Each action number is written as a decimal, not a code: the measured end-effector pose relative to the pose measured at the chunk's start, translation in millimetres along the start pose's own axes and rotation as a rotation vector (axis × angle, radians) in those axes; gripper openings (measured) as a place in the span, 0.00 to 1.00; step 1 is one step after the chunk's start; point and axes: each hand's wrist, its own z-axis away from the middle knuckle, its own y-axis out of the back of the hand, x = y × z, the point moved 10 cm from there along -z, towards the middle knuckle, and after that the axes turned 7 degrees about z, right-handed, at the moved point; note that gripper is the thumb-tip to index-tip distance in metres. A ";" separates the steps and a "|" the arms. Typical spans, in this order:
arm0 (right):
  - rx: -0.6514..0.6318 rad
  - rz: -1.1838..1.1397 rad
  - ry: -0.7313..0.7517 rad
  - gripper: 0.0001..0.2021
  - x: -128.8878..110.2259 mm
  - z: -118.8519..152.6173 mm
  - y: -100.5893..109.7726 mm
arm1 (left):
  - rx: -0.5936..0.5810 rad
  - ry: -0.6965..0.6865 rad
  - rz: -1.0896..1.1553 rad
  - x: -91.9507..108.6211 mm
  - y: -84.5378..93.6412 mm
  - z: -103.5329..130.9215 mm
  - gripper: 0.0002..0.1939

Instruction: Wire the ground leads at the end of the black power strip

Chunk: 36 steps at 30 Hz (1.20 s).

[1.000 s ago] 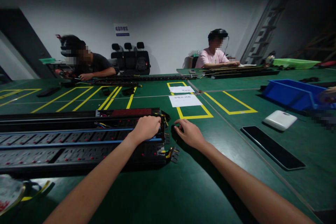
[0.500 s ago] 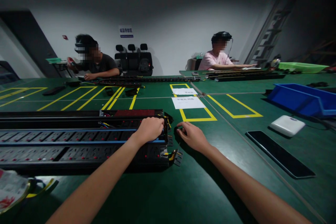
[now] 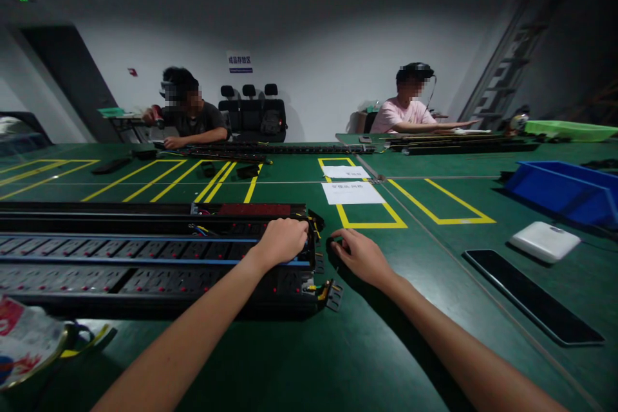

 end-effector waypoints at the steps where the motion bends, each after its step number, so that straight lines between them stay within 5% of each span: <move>1: -0.002 -0.001 0.003 0.11 0.3 -0.1 -0.7 | 0.002 -0.001 0.003 0.1 0.3 0.3 0.14; 36: -0.024 0.027 0.032 0.11 -4.3 0.5 -1.7 | -0.001 0.019 0.020 -1.4 0.3 0.3 0.15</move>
